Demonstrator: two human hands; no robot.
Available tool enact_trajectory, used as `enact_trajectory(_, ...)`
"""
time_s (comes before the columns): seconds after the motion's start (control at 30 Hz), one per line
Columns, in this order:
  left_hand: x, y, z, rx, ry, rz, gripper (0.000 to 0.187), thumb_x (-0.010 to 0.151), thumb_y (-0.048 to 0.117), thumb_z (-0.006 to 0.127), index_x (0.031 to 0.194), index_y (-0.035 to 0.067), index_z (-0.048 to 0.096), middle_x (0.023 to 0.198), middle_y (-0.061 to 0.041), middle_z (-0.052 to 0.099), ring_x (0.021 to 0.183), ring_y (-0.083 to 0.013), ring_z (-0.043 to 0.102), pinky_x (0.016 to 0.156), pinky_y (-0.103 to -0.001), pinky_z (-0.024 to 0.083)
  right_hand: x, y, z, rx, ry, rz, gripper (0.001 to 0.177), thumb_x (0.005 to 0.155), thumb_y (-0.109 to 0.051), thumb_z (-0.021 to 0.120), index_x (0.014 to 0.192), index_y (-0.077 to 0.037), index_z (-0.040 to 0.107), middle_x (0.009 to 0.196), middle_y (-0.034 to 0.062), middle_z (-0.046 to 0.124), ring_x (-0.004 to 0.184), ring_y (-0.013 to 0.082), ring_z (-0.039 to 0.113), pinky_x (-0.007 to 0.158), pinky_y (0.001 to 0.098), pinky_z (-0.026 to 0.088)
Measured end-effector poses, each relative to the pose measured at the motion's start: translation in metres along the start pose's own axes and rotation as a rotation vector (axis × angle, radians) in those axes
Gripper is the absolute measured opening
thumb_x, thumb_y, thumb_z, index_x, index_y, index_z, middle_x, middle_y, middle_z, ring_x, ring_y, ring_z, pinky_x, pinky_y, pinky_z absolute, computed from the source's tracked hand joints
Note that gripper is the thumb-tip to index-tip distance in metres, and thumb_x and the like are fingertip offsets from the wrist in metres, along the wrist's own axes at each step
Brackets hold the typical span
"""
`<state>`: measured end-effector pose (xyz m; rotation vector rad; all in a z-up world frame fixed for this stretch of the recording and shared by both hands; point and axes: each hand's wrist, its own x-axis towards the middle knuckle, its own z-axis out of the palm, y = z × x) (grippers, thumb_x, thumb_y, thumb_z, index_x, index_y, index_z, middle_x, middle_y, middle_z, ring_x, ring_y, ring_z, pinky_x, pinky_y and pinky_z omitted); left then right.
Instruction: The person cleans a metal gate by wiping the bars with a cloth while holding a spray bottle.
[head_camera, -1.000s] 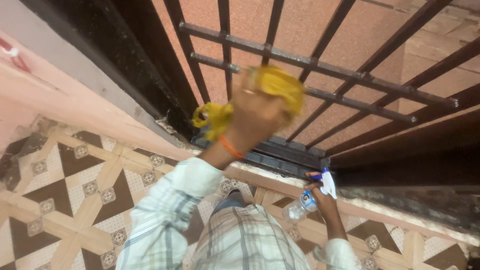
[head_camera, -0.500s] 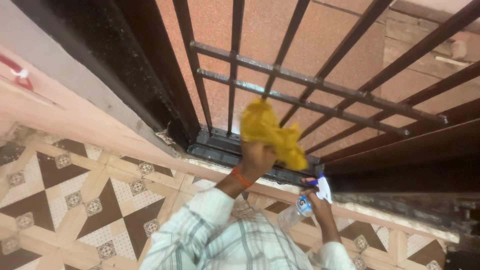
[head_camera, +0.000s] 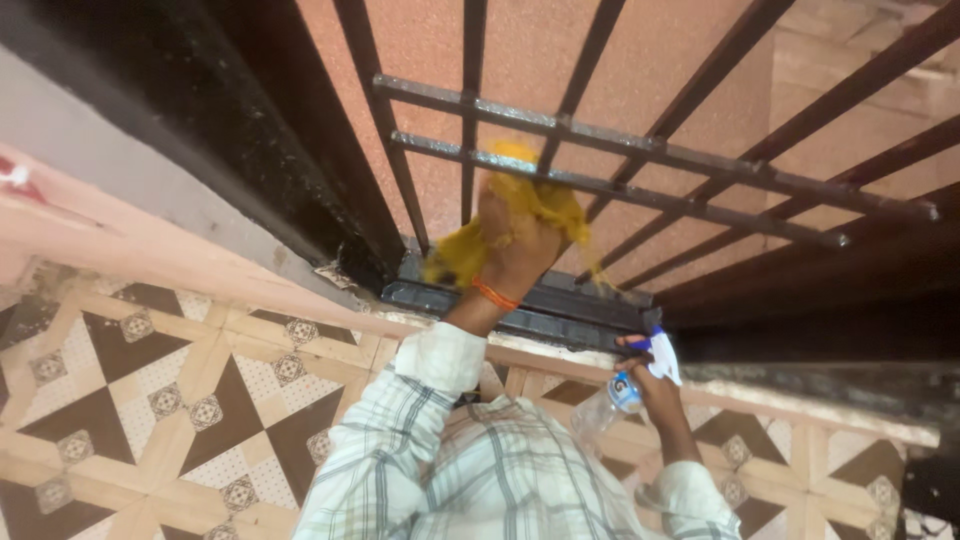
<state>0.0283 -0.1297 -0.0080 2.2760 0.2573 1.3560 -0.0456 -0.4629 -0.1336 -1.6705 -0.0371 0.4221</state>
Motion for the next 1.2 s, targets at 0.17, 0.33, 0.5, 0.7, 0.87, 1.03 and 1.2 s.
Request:
enact_trajectory(0.17,-0.039,-0.042,0.022,-0.086,-0.527,0.032,0.041,0.099,0.032,0.069,0.132,0.011,0.058,0.132,-0.011,0.063,0.122,-0.0304,0.060,0.108,-0.059,0.032,0.001,0.003,-0.001,-0.029,0.016,0.015,0.046,0.084,-0.001,0.051,0.130,0.001,0.056,0.124,0.0121,0.069,0.097,0.0199,0.070,0.083,0.0330,0.055)
enact_trajectory(0.33,-0.116,-0.082,0.044,-0.597,-0.465,-0.393,0.049,0.087,0.033,0.070,0.127,0.009,0.054,0.116,-0.013,0.063,0.106,-0.0342,0.062,0.098,-0.046,0.047,0.000,0.001,0.002,-0.047,0.030,0.032,0.046,0.086,-0.001,0.053,0.132,0.001,0.058,0.117,0.0179,0.070,0.097,0.0209,0.071,0.084,0.0342,0.056)
enact_trajectory(0.5,-0.170,-0.111,0.082,-0.344,-0.423,-0.271,0.038,0.099,0.014,0.064,0.131,-0.002,0.053,0.118,-0.017,0.065,0.108,-0.0361,0.060,0.100,-0.050,0.043,-0.003,-0.007,0.007,0.071,0.037,0.013,0.045,0.083,0.001,0.049,0.128,0.001,0.055,0.128,0.0140,0.067,0.094,0.0216,0.069,0.081,0.0360,0.056)
enact_trajectory(0.7,-0.096,-0.055,0.005,-0.427,-0.370,-0.362,0.027,0.097,0.015,0.055,0.121,0.005,0.064,0.109,-0.014,0.068,0.106,-0.0341,0.063,0.092,-0.047,0.048,-0.003,-0.002,0.004,0.018,0.039,0.045,0.048,0.085,-0.002,0.050,0.132,-0.001,0.057,0.110,0.0156,0.072,0.092,0.0209,0.070,0.079,0.0337,0.057)
enact_trajectory(0.87,-0.006,-0.017,-0.026,-0.588,-0.391,-0.168,0.033,0.104,0.029,0.059,0.127,0.004,0.059,0.117,-0.014,0.066,0.111,-0.0341,0.061,0.100,-0.051,0.043,-0.006,0.003,0.000,0.021,0.065,0.066,0.046,0.086,-0.004,0.053,0.132,-0.001,0.057,0.102,0.0141,0.072,0.090,0.0215,0.070,0.077,0.0339,0.057)
enact_trajectory(1.03,0.007,-0.029,-0.016,0.010,-0.389,0.458,0.015,0.102,0.020,0.062,0.115,0.014,0.066,0.109,-0.011,0.059,0.107,-0.0322,0.057,0.098,-0.051,0.045,-0.003,0.001,0.002,0.106,-0.007,-0.030,0.045,0.084,-0.004,0.051,0.128,-0.001,0.055,0.118,0.0086,0.069,0.092,0.0187,0.068,0.078,0.0331,0.057)
enact_trajectory(1.2,0.001,-0.028,0.008,-0.449,-0.342,0.015,0.017,0.101,0.019,0.062,0.112,0.006,0.060,0.110,-0.010,0.060,0.107,-0.0317,0.057,0.094,-0.048,0.045,-0.002,0.002,0.001,0.088,-0.010,0.003,0.042,0.084,-0.002,0.052,0.126,0.000,0.057,0.124,0.0125,0.067,0.093,0.0190,0.067,0.079,0.0349,0.056)
